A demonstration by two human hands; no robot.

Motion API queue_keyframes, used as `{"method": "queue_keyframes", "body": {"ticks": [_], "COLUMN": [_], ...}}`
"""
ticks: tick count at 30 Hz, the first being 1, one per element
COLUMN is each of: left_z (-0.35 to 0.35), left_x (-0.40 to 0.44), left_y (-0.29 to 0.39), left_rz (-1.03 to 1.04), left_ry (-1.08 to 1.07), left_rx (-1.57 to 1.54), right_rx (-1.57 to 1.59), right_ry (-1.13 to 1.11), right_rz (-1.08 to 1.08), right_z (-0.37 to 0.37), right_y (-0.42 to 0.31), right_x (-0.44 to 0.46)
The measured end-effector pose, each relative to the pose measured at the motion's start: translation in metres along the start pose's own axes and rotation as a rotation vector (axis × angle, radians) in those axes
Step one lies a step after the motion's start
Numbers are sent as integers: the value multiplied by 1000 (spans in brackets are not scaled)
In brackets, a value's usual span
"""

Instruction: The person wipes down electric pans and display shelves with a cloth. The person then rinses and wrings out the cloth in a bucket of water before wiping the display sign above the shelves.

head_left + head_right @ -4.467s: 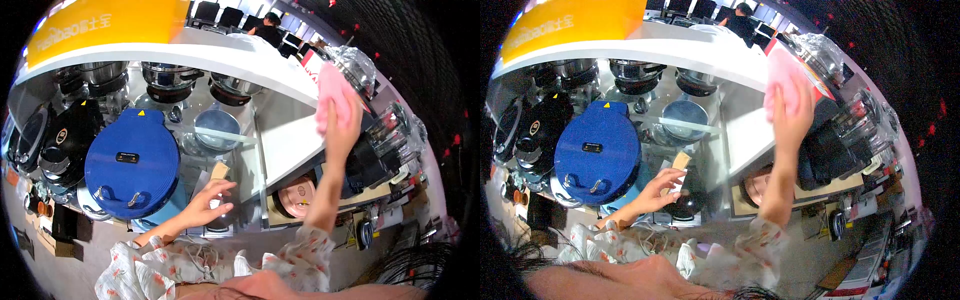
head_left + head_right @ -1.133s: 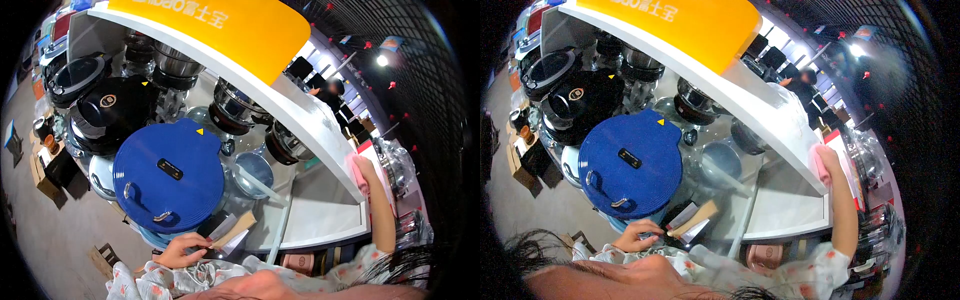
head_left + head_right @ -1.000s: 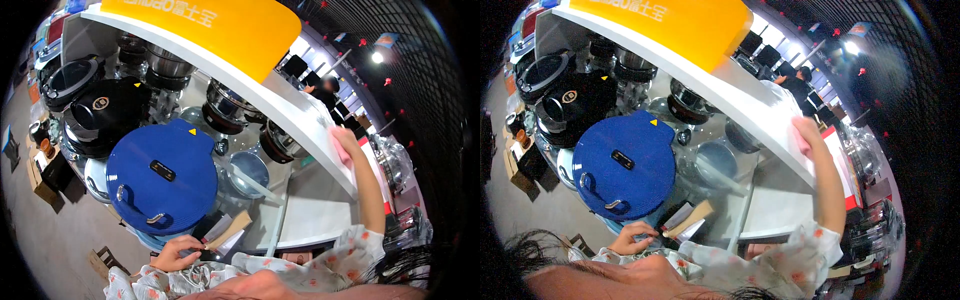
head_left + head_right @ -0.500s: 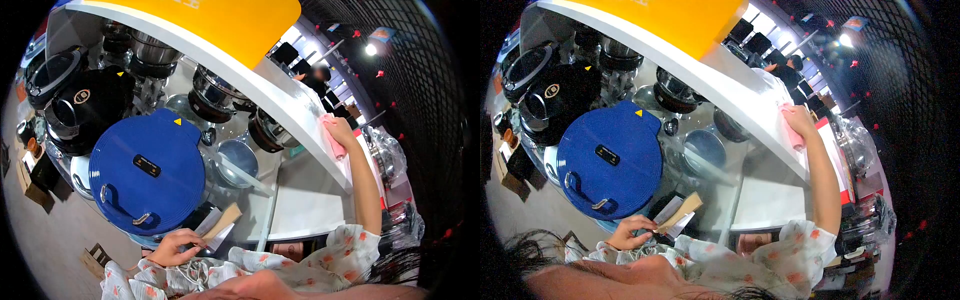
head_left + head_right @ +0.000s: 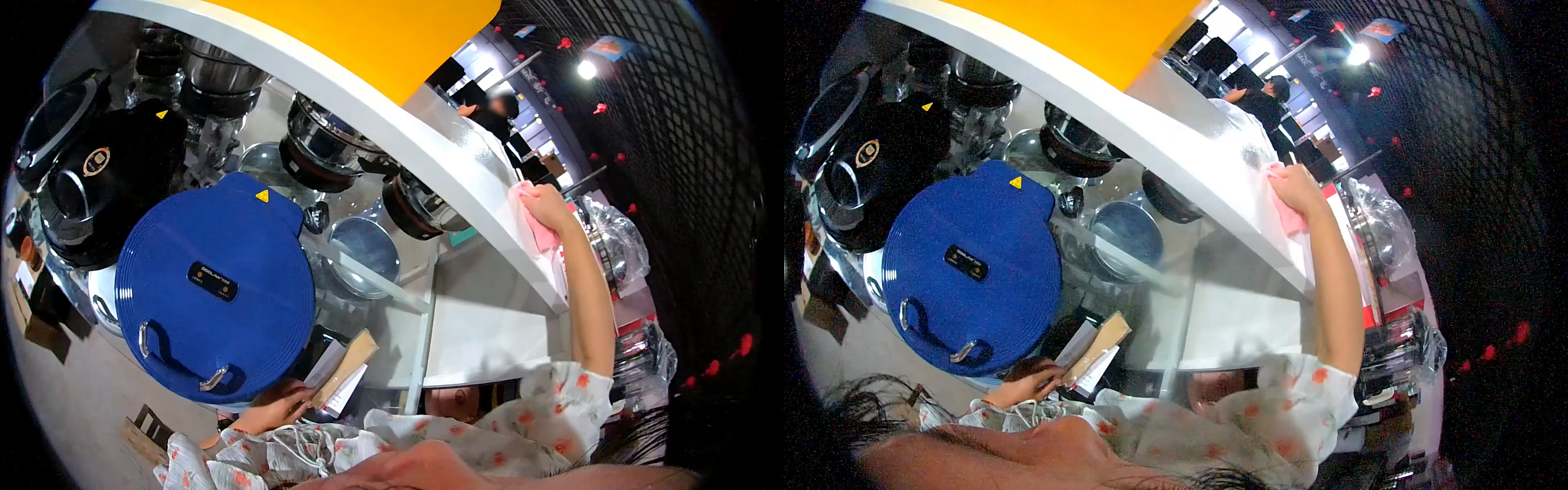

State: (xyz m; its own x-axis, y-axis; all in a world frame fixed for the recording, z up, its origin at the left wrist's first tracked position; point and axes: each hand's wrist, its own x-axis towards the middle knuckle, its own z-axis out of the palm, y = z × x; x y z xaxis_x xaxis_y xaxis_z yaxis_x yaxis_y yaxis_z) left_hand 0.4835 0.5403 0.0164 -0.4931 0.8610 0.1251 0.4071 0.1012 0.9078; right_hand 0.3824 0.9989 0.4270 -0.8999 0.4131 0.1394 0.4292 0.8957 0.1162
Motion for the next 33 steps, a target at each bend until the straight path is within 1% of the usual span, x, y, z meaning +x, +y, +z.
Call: {"method": "queue_keyframes", "body": {"ticks": [1,2,4,5,7,10,12,15,17,18,19,21,24,27,29,31,33], "left_z": [4,6,4,-6,-3,4,15,33,35,24,12,4,11,16,18,11,2], "left_x": [-2,-3,-4,2,4,6,4,-1,1,1,1,2,2,0,2,4,2], "left_y": [-3,-4,-5,-11,-16,-19,-28,-47,-46,-33,-21,-11,-19,-31,-35,-24,-13], "left_rz": [22,24,25,101,84,90,100,122,133,134,135,119,69,7,76,122,84], "left_ry": [77,106,167,90,135,192,218,261,283,288,294,270,169,83,145,204,211], "left_rx": [-21,-11,4,-11,11,50,64,73,92,106,121,120,83,57,16,30,48], "right_rx": [0,-3,72,102,167,133,1,247,294,319,257,190,169,141,360,148,151], "right_ry": [-33,-68,-43,-91,-190,-175,-106,42,39,44,68,-52,-2,11,24,40,50], "right_rz": [-25,-50,-158,-152,-140,-38,-131,-205,-182,-171,-232,-109,-253,-42,140,19,23], "right_z": [-8,-14,-18,-23,-30,-27,-14,11,8,6,6,-16,-15,0,18,24,15], "right_y": [-10,-15,-4,-4,-6,-11,-7,-8,-23,-27,-19,-43,-2,26,35,14,-55], "right_x": [-22,-42,-81,-89,-100,-65,-22,7,-15,-28,-44,-100,-131,-91,-41,7,10]}}
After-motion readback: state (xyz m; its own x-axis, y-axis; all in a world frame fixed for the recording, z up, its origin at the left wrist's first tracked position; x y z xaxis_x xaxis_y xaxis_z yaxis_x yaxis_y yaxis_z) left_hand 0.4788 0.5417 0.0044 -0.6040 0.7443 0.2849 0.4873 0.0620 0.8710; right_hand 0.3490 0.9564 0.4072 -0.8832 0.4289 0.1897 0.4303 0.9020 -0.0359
